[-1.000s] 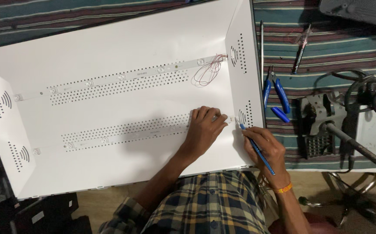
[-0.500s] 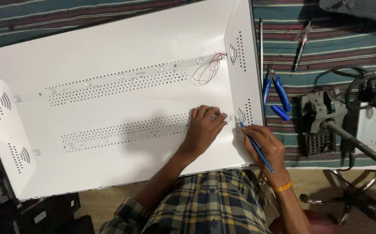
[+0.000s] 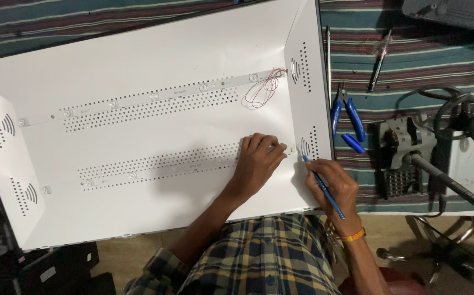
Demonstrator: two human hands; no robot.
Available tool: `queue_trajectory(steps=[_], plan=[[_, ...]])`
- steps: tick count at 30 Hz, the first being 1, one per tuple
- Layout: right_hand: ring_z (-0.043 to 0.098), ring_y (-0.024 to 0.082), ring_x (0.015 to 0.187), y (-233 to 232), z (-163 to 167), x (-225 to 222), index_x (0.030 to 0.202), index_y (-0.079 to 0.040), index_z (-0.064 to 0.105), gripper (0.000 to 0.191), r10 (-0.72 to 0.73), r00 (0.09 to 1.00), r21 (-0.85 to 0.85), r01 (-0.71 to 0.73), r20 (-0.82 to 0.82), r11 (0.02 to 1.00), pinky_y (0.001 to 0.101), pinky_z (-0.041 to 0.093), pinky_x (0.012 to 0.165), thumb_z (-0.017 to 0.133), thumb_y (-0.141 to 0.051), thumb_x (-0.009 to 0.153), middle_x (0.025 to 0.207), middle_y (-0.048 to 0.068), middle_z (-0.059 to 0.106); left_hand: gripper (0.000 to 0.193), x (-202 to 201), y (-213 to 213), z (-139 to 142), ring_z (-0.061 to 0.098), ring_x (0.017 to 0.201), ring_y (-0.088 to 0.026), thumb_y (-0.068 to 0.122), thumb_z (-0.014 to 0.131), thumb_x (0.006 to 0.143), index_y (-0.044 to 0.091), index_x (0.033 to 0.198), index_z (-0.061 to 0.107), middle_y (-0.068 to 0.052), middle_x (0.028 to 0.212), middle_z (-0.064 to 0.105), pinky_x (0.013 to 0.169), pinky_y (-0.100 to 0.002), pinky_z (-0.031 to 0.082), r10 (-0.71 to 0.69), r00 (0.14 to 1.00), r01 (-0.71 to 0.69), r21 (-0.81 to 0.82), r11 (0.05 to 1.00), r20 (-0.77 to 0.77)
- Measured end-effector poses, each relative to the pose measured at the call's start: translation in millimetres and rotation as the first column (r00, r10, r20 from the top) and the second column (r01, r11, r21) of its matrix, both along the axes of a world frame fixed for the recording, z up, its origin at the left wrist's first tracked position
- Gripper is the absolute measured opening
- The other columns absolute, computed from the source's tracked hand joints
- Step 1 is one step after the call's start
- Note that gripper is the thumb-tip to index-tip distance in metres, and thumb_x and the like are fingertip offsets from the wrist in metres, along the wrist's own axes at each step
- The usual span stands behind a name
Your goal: The person installs LED light strips inside a white metal cabinet. They use a blue pen to mark positions, route red and black wires through ventilation holes, and secure the strips with adhesive backing. The person also uses pliers to adjust the wires and ensure proper placement.
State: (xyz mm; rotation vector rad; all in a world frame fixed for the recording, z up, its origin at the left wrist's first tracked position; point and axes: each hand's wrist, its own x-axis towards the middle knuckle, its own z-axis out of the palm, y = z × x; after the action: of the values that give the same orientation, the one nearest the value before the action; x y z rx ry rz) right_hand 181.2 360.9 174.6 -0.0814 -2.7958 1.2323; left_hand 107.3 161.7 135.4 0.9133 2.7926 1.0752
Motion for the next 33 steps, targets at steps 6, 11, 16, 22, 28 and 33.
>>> queue_trajectory(steps=[6,11,16,22,28,33], plan=[[0.077,0.025,0.09,-5.7,1.3,0.1,0.102,-0.002,0.075,0.014,-0.001,1.0,0.01,0.001,0.0,1.0,0.033,0.064,0.071,0.076,-0.008,0.089,0.102,0.015,0.075,0.027,1.7,-2.1,-0.9,0.054,0.105,-0.022,0.019,0.081,0.088,0.009,0.111,0.071,-0.003,0.108,0.062,0.093,-0.04,0.04,0.0,1.0,0.0,-0.012,1.0,-0.01],[0.077,0.024,0.086,-9.9,3.5,2.5,0.101,0.001,0.074,0.015,-0.037,0.999,-0.011,0.038,0.027,0.999,0.0319,0.062,0.065,0.075,-0.006,0.088,0.102,0.016,0.075,0.027,2.9,-2.4,-3.2,0.054,0.104,-0.022,0.019,0.081,0.088,0.009,0.111,0.071,-0.003,0.107,0.062,0.092,-0.04,0.04,0.001,1.0,-0.001,-0.012,1.0,-0.007],[0.076,0.024,0.086,-12.6,3.2,3.5,0.1,0.001,0.073,0.014,-0.011,1.0,0.001,0.011,-0.017,1.0,0.0315,0.062,0.066,0.076,-0.005,0.088,0.1,0.015,0.074,0.027,6.2,-4.7,-3.5,0.054,0.103,-0.022,0.019,0.082,0.087,0.009,0.11,0.071,-0.002,0.107,0.062,0.092,-0.04,0.04,0.001,1.0,-0.001,-0.023,1.0,-0.015],[0.076,0.023,0.081,-13.2,3.5,6.0,0.098,0.002,0.073,0.013,-0.006,1.0,-0.012,0.006,0.01,1.0,0.0303,0.061,0.061,0.075,-0.006,0.088,0.098,0.016,0.074,0.028,5.5,-6.6,-1.3,0.054,0.103,-0.022,0.019,0.082,0.087,0.009,0.111,0.071,-0.002,0.107,0.062,0.091,-0.04,0.039,-0.008,1.0,0.007,-0.024,1.0,-0.021],[0.076,0.022,0.074,-14.9,2.4,7.8,0.095,0.002,0.074,0.013,-0.032,0.997,-0.007,0.033,0.072,0.999,0.0303,0.059,0.056,0.077,-0.007,0.087,0.095,0.016,0.074,0.028,7.8,-8.4,-0.3,0.054,0.104,-0.022,0.019,0.082,0.087,0.008,0.111,0.071,-0.002,0.107,0.062,0.093,-0.04,0.04,-0.003,1.0,0.002,-0.022,1.0,-0.016],[0.076,0.022,0.08,-15.1,-3.3,9.5,0.096,0.002,0.072,0.013,0.01,1.0,0.031,-0.009,-0.024,0.999,0.0307,0.061,0.063,0.077,-0.004,0.086,0.094,0.015,0.074,0.028,9.5,-8.1,-5.1,0.054,0.104,-0.021,0.019,0.082,0.088,0.008,0.112,0.071,-0.002,0.108,0.062,0.092,-0.039,0.04,-0.006,1.0,0.006,-0.003,1.0,-0.01]])
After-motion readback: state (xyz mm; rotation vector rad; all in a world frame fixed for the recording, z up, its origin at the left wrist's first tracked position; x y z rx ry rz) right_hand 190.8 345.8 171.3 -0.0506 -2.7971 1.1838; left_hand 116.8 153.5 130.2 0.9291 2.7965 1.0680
